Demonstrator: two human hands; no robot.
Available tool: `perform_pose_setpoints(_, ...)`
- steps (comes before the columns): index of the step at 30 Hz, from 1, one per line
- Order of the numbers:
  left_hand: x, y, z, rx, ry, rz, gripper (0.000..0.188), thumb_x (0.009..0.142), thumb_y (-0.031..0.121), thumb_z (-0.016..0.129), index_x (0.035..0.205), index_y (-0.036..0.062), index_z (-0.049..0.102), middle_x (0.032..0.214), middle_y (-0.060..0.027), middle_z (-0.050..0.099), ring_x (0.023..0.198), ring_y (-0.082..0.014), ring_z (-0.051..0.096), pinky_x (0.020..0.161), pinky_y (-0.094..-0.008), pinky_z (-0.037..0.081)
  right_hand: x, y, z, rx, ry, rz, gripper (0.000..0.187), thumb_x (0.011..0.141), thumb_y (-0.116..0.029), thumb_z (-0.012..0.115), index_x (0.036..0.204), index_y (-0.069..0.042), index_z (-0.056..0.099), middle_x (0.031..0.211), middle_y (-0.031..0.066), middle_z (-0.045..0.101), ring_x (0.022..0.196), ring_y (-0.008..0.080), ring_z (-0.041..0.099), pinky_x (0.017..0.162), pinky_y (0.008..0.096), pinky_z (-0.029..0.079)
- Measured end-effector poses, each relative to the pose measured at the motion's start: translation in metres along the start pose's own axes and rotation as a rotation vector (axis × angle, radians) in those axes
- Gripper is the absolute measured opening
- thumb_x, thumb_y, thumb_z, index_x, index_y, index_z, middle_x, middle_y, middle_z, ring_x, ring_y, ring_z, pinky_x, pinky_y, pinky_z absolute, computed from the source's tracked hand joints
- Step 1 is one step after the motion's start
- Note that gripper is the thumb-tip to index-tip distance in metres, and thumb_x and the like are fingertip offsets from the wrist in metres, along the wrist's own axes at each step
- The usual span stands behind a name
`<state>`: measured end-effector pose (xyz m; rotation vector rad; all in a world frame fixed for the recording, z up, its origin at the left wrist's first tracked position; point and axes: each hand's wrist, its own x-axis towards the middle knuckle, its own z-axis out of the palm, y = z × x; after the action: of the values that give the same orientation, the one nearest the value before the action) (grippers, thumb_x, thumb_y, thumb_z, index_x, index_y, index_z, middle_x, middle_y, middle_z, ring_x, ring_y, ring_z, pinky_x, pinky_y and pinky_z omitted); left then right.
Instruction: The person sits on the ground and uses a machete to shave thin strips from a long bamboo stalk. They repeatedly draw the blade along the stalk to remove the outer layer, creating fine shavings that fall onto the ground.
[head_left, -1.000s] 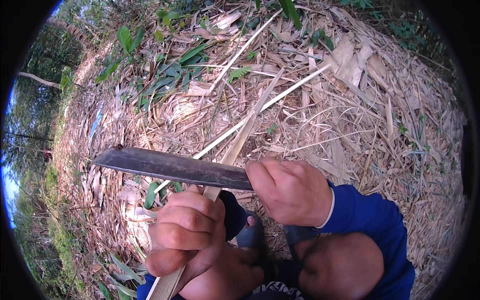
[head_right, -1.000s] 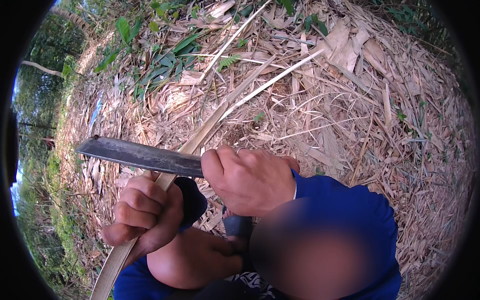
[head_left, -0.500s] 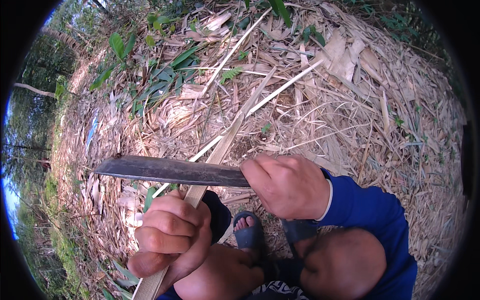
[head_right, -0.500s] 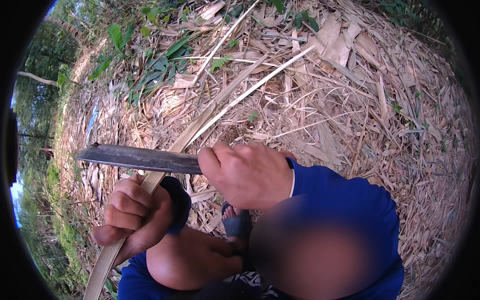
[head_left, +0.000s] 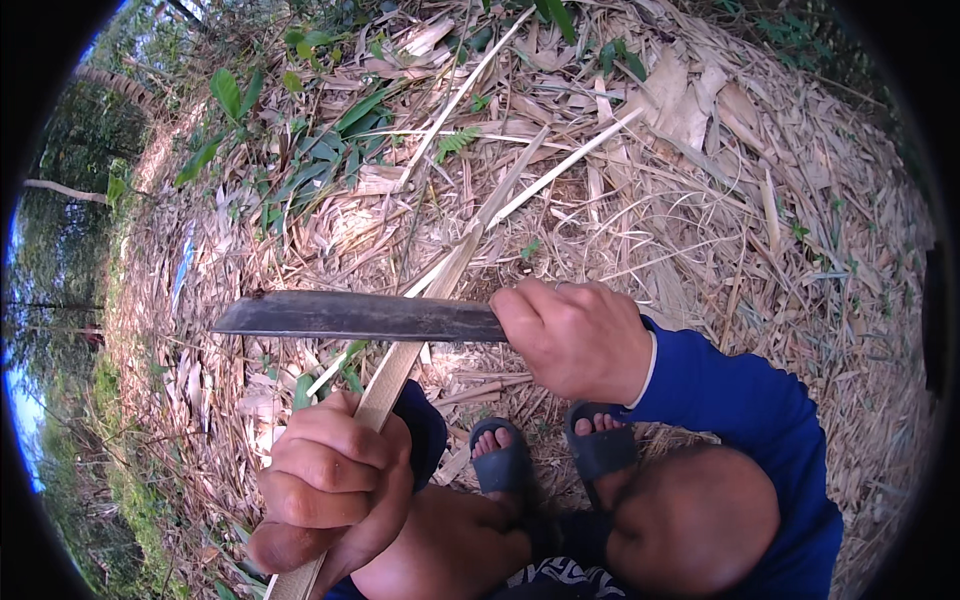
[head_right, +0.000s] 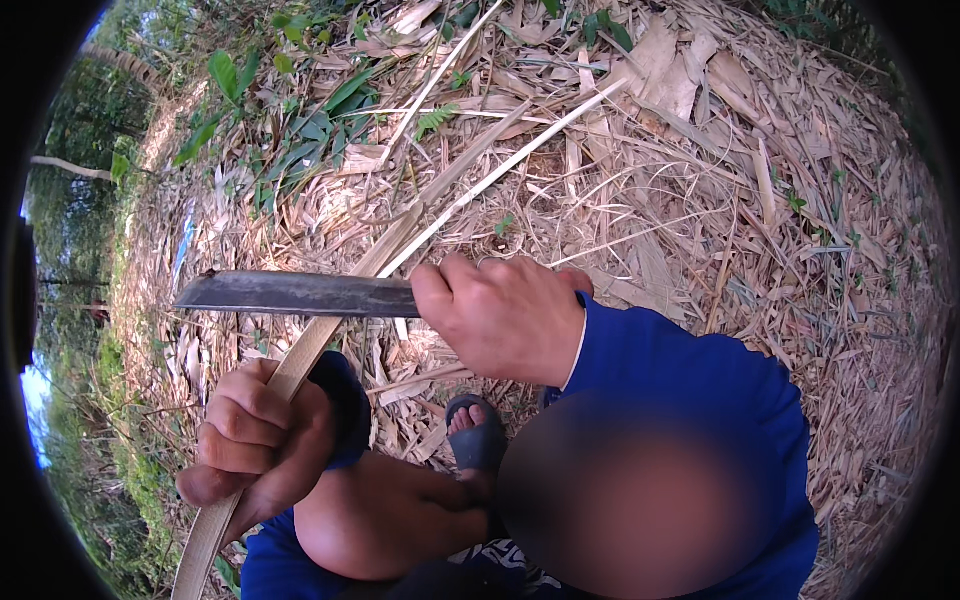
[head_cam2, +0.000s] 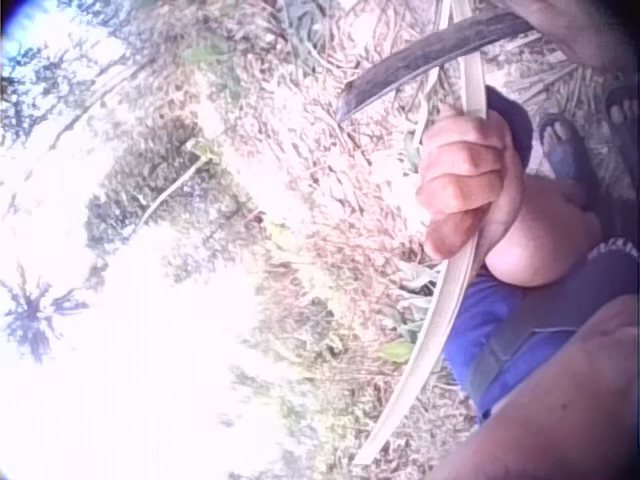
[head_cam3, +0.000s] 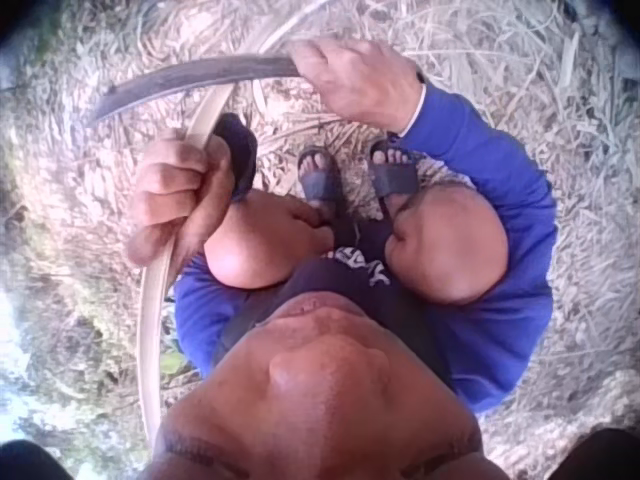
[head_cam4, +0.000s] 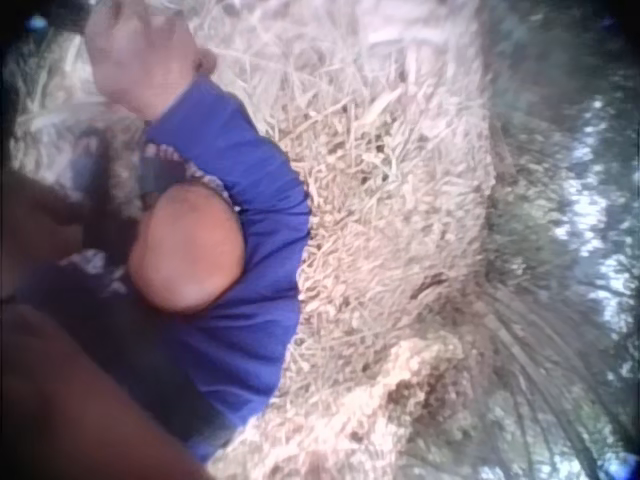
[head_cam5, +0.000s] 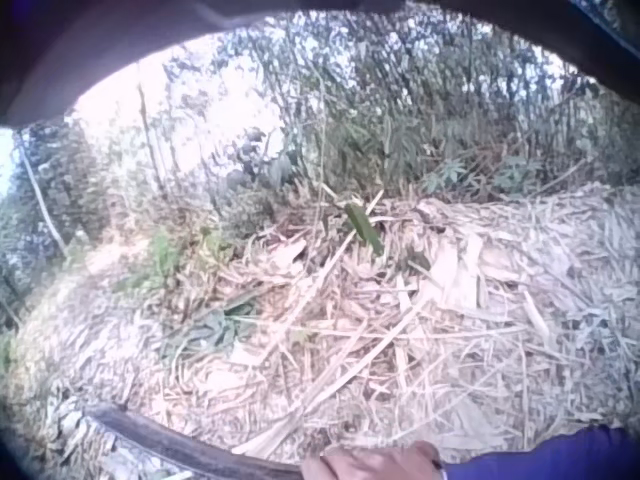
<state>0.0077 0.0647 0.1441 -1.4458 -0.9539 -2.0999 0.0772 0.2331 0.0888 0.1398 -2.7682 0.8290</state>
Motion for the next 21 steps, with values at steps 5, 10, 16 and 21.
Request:
perform_pose_setpoints(5, -0.001, 0.001, 0.008, -0.05, 0.002, -0.069, 0.036, 0.087, 0.022, 0.05, 0.058, 0.0134, 0.031, 0.042, -0.0023, 0.033, 0.031, -0.012, 0.034, 0.033, -0.0257, 0.035, 0.006, 0.042, 0.028, 0.074, -0.02, 0.167, 0.009, 0.083, -0.006, 0.051, 0.085, 0.002, 0.049, 0.062, 0.0217, 0.057, 0.059, 0.041, 0.062, 0.054, 0.0456, 0.052)
perform_pose_setpoints(10, 0.006, -0.001, 0.009, -0.001, 0.053, 0.023, 0.035, 0.084, 0.018, 0.053, 0.06, 0.0139, 0.028, 0.041, 0.0, 0.033, 0.029, -0.0088, 0.032, 0.029, -0.0228, 0.031, 0.003, 0.002, -0.003, 0.212, 0.034, 0.039, 0.008, 0.082, -0.006, 0.052, 0.087, 0.001, 0.051, 0.067, 0.0211, 0.058, 0.058, 0.0396, 0.061, 0.054, 0.0458, 0.051)
perform_pose_setpoints(16, 0.008, -0.004, 0.009, -0.135, 0.076, 0.146, 0.03, 0.082, 0.015, 0.056, 0.065, 0.0161, 0.031, 0.042, 0.0018, 0.033, 0.03, -0.0068, 0.03, 0.028, -0.0233, 0.027, 0.008, 0.054, 0.021, -0.147, 0.078, 0.104, 0.014, 0.077, -0.005, 0.057, 0.09, 0.0, 0.053, 0.074, 0.0216, 0.058, 0.063, 0.038, 0.062, 0.053, 0.0461, 0.05)
perform_pose_setpoints(21, 0.007, 0.001, 0.012, -0.011, 0.048, 0.021, 0.034, 0.082, 0.018, 0.052, 0.058, 0.0149, 0.027, 0.04, 0.0015, 0.034, 0.03, -0.0088, 0.029, 0.028, -0.0264, 0.024, 0.006, 0.036, 0.015, 0.196, -0.02, 0.124, 0.009, 0.082, -0.006, 0.05, 0.086, 0.002, 0.048, 0.075, 0.0222, 0.061, 0.056, 0.0374, 0.063, 0.051, 0.0449, 0.053)
